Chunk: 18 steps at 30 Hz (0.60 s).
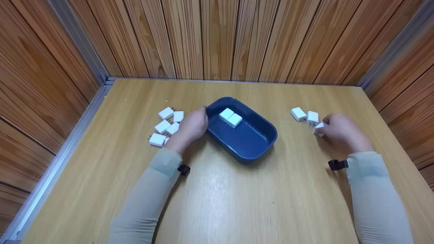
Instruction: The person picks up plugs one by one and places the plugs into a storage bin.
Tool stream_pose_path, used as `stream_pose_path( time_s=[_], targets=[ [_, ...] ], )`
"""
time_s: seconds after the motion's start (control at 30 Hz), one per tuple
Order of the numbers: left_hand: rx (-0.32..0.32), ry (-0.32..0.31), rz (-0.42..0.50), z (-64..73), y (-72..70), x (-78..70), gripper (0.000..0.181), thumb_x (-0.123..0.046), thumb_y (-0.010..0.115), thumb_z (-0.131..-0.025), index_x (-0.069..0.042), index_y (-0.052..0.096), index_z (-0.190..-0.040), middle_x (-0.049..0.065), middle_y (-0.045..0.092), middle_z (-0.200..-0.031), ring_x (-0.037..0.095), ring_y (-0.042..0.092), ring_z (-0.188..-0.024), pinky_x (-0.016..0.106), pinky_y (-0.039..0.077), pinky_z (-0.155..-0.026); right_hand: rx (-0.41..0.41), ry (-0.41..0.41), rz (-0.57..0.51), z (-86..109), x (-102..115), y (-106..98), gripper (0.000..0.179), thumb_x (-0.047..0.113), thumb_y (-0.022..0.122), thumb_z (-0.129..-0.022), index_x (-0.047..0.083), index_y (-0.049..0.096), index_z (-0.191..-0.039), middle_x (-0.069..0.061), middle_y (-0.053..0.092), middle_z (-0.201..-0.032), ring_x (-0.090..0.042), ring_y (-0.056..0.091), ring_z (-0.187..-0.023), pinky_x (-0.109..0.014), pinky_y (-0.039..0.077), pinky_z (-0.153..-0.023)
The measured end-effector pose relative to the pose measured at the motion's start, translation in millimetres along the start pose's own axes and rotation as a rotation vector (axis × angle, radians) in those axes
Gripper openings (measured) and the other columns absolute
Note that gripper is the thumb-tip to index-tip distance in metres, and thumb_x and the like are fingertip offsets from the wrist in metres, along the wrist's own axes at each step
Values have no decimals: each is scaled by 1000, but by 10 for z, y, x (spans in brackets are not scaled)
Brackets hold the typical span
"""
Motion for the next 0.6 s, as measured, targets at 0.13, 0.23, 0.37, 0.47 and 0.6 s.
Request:
stream_pose_path(
  time_s=[0.13,0.23,0.37,0.47,0.6],
  targets=[
    [-7,11,7,-67,72,84,48,-19,38,-118,8,53,-155,30,69,-140,43,70,-129,57,56,-108,3,-4,3,4,9,2,41,30,72,-109,-5,70,-130,-19,68,-105,-35,58,-95,-46,46,-80],
    [-8,14,11,-69,75,81,47,-19,37,-119,8,53,-154,29,69,-141,43,69,-129,57,55,-109,-1,-13,12,4,15,2,39,30,72,-109,-4,71,-128,-19,68,-103,-34,58,-93,-45,47,-78],
    [3,6,11,-11,12,-2,47,-17,38,-118,8,52,-155,30,67,-144,43,67,-133,57,53,-113,-6,-14,11,6,16,-6,40,30,71,-110,-5,71,-130,-19,68,-105,-35,59,-94,-45,47,-78],
    [11,1,14,-13,16,1,48,-17,38,-118,8,51,-157,30,66,-147,43,66,-136,57,52,-115,-8,-7,-10,14,24,-17,43,31,70,-111,-5,69,-133,-21,69,-109,-35,59,-95,-45,47,-79],
    [21,-3,19,-68,83,85,50,-20,36,-119,8,49,-158,29,65,-149,41,65,-138,55,51,-117,-9,4,-36,25,42,-32,47,35,70,-111,-5,68,-136,-22,70,-113,-36,61,-97,-45,49,-79]
  ],
)
Point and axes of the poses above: each hand's wrist, its own z-axis away from the middle knuckle, its own y-axis out of the palm, x = y × z, the point moved 9 cm from there along -z, towards the middle knuckle
